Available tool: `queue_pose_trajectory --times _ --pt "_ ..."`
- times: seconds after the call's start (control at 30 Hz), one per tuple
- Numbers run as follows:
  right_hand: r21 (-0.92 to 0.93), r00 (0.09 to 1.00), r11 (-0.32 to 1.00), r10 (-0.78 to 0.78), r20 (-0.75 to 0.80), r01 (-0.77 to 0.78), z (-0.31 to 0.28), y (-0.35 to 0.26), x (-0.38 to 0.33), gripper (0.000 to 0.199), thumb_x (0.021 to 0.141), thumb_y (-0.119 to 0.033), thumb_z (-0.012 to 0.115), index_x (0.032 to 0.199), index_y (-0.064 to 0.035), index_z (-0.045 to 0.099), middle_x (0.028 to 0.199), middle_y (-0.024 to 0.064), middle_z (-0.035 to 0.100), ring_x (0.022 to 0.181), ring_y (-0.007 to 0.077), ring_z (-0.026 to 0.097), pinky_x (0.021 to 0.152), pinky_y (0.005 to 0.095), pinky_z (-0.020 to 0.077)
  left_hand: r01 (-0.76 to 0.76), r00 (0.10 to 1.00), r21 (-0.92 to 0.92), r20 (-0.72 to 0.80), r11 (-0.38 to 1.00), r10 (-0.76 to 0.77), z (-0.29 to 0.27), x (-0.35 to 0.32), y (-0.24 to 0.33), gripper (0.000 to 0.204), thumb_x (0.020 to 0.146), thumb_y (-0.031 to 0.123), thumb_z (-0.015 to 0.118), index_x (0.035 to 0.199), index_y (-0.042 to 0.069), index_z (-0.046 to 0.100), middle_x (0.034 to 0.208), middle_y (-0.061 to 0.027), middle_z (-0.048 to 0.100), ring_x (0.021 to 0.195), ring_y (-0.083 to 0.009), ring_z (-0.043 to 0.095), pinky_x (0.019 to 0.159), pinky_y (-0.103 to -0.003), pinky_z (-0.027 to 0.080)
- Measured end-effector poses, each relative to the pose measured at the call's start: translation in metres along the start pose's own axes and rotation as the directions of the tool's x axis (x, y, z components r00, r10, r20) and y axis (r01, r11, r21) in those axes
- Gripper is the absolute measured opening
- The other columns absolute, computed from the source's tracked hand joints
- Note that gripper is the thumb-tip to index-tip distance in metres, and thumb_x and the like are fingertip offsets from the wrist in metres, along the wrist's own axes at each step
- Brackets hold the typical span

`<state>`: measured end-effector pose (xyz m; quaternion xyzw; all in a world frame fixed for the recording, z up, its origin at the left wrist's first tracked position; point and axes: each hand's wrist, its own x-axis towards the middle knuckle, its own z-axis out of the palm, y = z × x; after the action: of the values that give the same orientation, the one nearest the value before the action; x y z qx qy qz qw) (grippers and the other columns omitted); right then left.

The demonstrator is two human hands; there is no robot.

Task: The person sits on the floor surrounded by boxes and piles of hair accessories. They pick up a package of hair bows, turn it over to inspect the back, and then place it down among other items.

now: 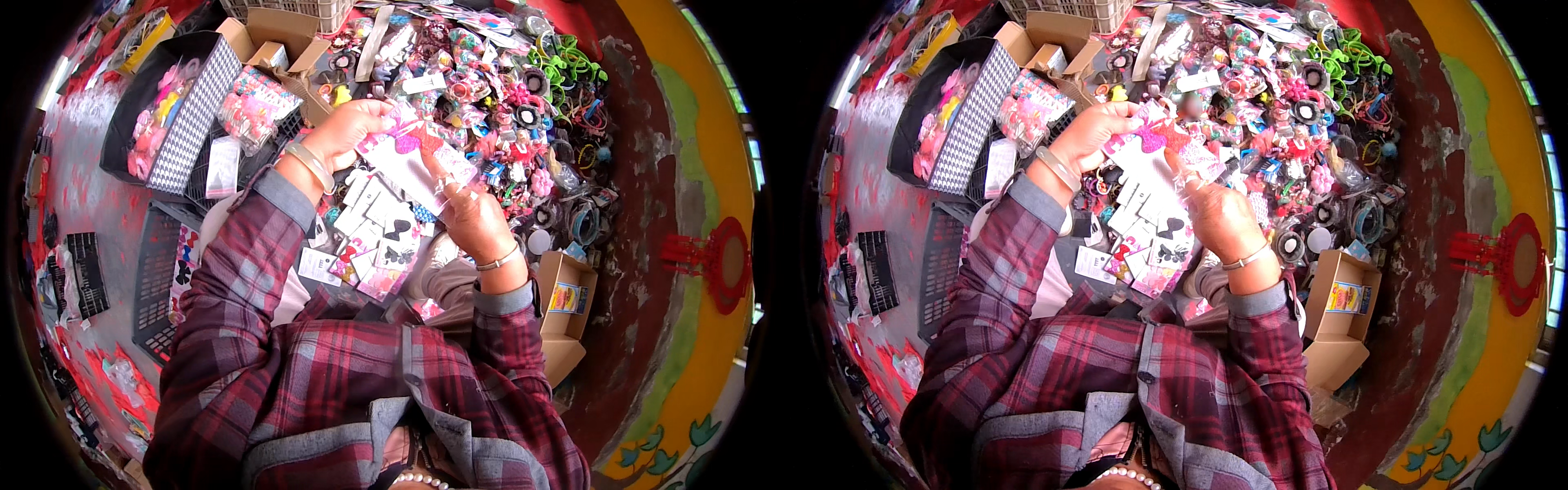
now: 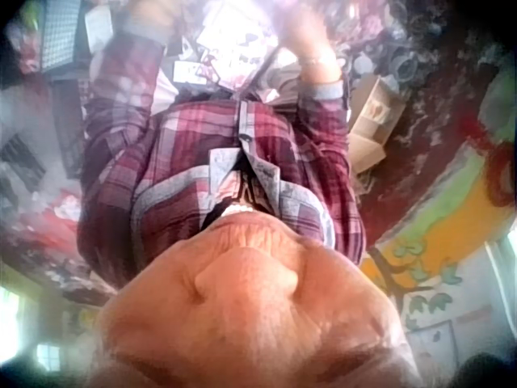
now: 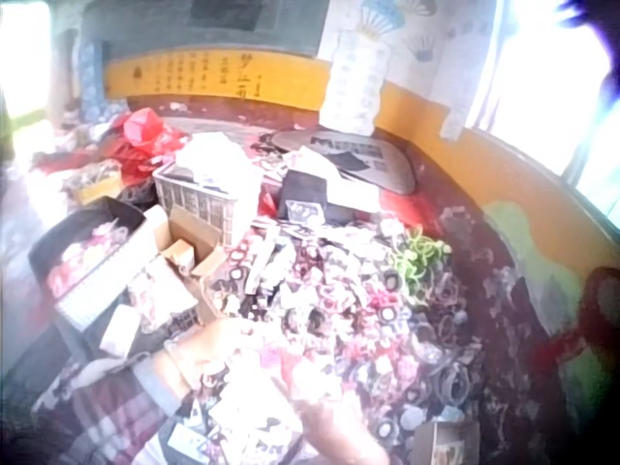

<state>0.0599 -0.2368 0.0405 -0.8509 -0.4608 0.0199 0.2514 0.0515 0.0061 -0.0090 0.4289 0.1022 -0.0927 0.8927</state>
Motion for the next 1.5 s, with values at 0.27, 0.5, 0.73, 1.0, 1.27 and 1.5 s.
queue_pose_trajectory --times 0.27,0.5,0.73,1.0,1.27,1.5 --pt "0.263 0.987 0.962 -0.033 -0.16 0.075 -0.017 -0.011 0.004 0.052 0.073 0.003 0.054 0.121 -0.0144 0.046 0.072 0.0091 0.061 0.054 0.0223 0.058 0.05 0.0318 0.0463 0.042 0.989 -0.153 0.145 0.987 -0.02 0.006 -0.004 0.012 0.017 0.082 0.002 0.053 0.099 -0.003 0.056 0.094 -0.0108 0.062 0.084 -0.0185 0.062 0.079 -0.032 0.05" --pt "0.141 0.937 0.98 -0.089 -0.337 0.144 -0.02 -0.007 0.0 0.042 0.067 0.006 0.056 0.108 -0.0059 0.053 0.062 0.0051 0.055 0.05 0.0181 0.055 0.046 0.0276 0.0427 -0.041 0.993 -0.152 0.103 0.987 0.057 0.008 -0.006 0.014 0.021 0.082 0.0 0.051 0.102 -0.005 0.054 0.097 -0.0125 0.062 0.088 -0.0189 0.062 0.082 -0.03 0.049" --pt "0.049 0.828 0.954 -0.231 -0.511 0.296 -0.018 -0.005 0.006 0.035 0.063 0.009 0.058 0.095 -0.0034 0.064 0.063 0.0081 0.053 0.055 0.0199 0.054 0.049 0.0252 0.0424 -0.091 0.991 -0.174 0.079 0.981 0.106 0.011 -0.012 0.022 0.018 0.082 -0.001 0.051 0.099 -0.003 0.055 0.094 -0.0116 0.062 0.087 -0.0183 0.061 0.082 -0.03 0.049" --pt "0.969 0.898 0.125 0.415 0.145 -0.214 -0.011 -0.026 0.0 0.022 0.083 -0.01 0.056 0.101 0.0004 0.061 0.055 -0.0011 0.049 0.045 0.0047 0.042 0.041 0.0189 0.0307 -0.244 0.97 -0.067 -0.034 0.968 0.242 0.004 -0.006 0.015 0.02 0.084 0.003 0.049 0.103 -0.002 0.055 0.095 -0.0106 0.062 0.085 -0.0172 0.061 0.08 -0.029 0.049" --pt "0.918 0.758 0.194 0.635 0.151 -0.346 0.005 -0.003 0.005 0.01 0.079 -0.012 0.065 0.077 -0.002 0.065 0.052 -0.0036 0.047 0.048 0.004 0.041 0.045 0.0174 0.0281 -0.444 0.874 0.339 -0.04 0.83 0.484 0.024 -0.011 0.014 0.022 0.086 0.005 0.051 0.106 -0.001 0.055 0.093 -0.0046 0.062 0.081 -0.009 0.058 0.074 -0.023 0.048" --pt "0.58 0.807 0.777 0.495 -0.32 -0.246 0.022 0.002 0.006 0.009 0.071 -0.004 0.068 0.077 0.0013 0.064 0.069 0.0035 0.057 0.059 0.0091 0.051 0.056 0.0207 0.0407 -0.405 0.823 0.65 -0.048 0.643 0.567 0.017 0.002 -0.006 0.021 0.083 0.006 0.052 0.101 0.0 0.059 0.076 -0.003 0.064 0.06 -0.0048 0.052 0.054 -0.021 0.043"
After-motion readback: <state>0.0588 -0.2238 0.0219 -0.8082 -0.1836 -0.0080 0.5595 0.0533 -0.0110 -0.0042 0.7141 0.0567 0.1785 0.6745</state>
